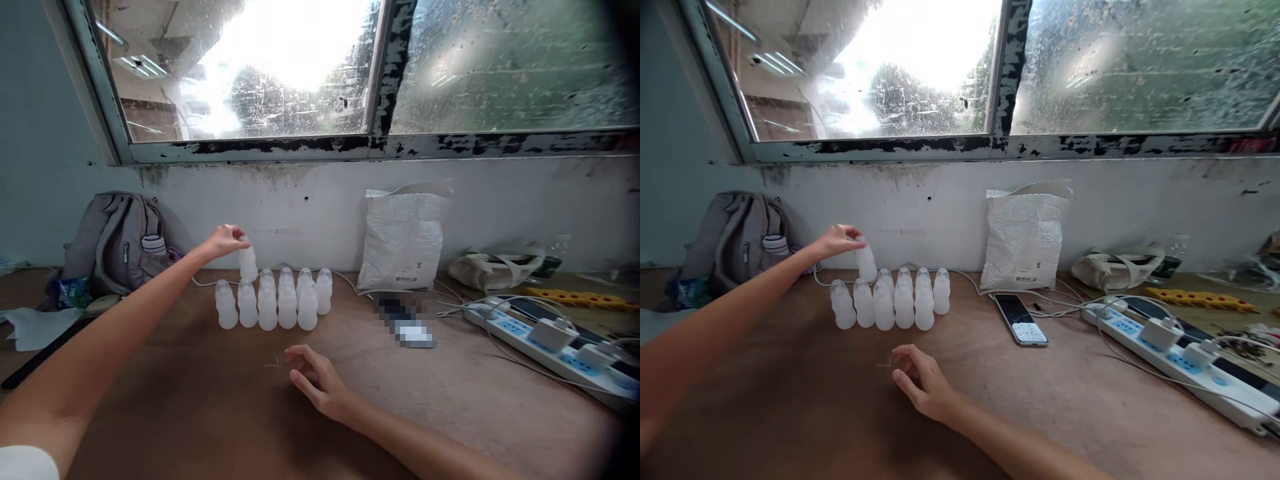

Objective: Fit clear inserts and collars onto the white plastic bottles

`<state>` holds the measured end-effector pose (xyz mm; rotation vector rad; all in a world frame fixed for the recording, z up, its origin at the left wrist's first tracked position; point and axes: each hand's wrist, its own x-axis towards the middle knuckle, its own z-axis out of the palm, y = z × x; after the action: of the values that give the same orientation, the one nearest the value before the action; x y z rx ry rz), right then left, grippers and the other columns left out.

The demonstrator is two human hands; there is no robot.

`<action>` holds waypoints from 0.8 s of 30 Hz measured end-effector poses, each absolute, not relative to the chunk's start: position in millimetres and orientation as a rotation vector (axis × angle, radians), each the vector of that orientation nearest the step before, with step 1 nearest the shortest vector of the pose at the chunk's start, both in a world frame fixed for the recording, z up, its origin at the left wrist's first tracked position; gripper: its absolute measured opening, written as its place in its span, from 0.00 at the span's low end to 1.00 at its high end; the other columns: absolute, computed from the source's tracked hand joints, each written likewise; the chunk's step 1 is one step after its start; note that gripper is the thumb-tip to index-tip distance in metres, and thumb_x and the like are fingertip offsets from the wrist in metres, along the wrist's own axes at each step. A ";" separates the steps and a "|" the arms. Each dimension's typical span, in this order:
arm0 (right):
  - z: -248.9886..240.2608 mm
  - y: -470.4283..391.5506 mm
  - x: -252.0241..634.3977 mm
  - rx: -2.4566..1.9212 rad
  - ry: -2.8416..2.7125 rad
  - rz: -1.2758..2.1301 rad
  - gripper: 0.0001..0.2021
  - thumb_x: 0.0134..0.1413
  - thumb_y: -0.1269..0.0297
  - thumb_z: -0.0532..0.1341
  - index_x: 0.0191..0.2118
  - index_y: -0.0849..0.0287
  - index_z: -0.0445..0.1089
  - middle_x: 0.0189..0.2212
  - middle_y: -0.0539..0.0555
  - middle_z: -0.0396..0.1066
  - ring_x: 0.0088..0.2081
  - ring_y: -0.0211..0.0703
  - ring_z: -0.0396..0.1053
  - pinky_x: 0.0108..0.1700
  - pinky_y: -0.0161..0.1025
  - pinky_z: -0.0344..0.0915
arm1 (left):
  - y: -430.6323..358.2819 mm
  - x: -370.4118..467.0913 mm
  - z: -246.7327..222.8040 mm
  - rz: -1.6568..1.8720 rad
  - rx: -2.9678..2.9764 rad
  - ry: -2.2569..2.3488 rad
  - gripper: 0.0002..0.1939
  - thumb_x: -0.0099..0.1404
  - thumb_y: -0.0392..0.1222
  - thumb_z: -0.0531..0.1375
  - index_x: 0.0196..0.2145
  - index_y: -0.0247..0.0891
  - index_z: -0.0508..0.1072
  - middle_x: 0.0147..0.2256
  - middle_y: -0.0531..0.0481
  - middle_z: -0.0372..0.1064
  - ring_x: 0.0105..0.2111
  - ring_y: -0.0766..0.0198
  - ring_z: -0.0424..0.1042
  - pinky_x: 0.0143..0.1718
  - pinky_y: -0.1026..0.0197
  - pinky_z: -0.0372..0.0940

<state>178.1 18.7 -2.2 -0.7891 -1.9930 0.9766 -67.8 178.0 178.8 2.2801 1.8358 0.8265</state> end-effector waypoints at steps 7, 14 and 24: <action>-1.6 20.2 176.7 -0.864 -1.990 0.918 0.12 0.57 0.59 0.48 0.44 0.58 0.60 0.33 0.52 0.65 0.31 0.37 0.64 0.35 0.35 0.62 | 190.8 -66.9 124.7 0.500 2.198 1.732 0.20 0.44 0.48 0.61 0.33 0.32 0.71 0.31 0.46 0.71 0.24 0.63 0.68 0.27 0.65 0.60; -6.0 23.2 176.7 -0.884 -2.011 0.876 0.12 0.58 0.60 0.47 0.43 0.58 0.60 0.31 0.51 0.65 0.30 0.37 0.63 0.35 0.34 0.61 | 196.6 -66.2 117.6 0.400 2.185 1.707 0.22 0.45 0.48 0.59 0.38 0.34 0.67 0.36 0.46 0.69 0.27 0.63 0.69 0.27 0.65 0.62; -7.3 23.8 175.8 -0.925 -2.025 0.808 0.11 0.59 0.61 0.45 0.43 0.58 0.59 0.29 0.51 0.65 0.28 0.36 0.64 0.34 0.33 0.61 | 188.3 -63.8 121.7 0.276 2.252 1.680 0.23 0.48 0.53 0.57 0.40 0.39 0.68 0.43 0.46 0.66 0.42 0.55 0.65 0.39 0.61 0.61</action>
<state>175.8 23.8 -7.3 -0.9255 -2.0247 0.8076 -63.8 188.3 121.7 2.2523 1.6803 0.2762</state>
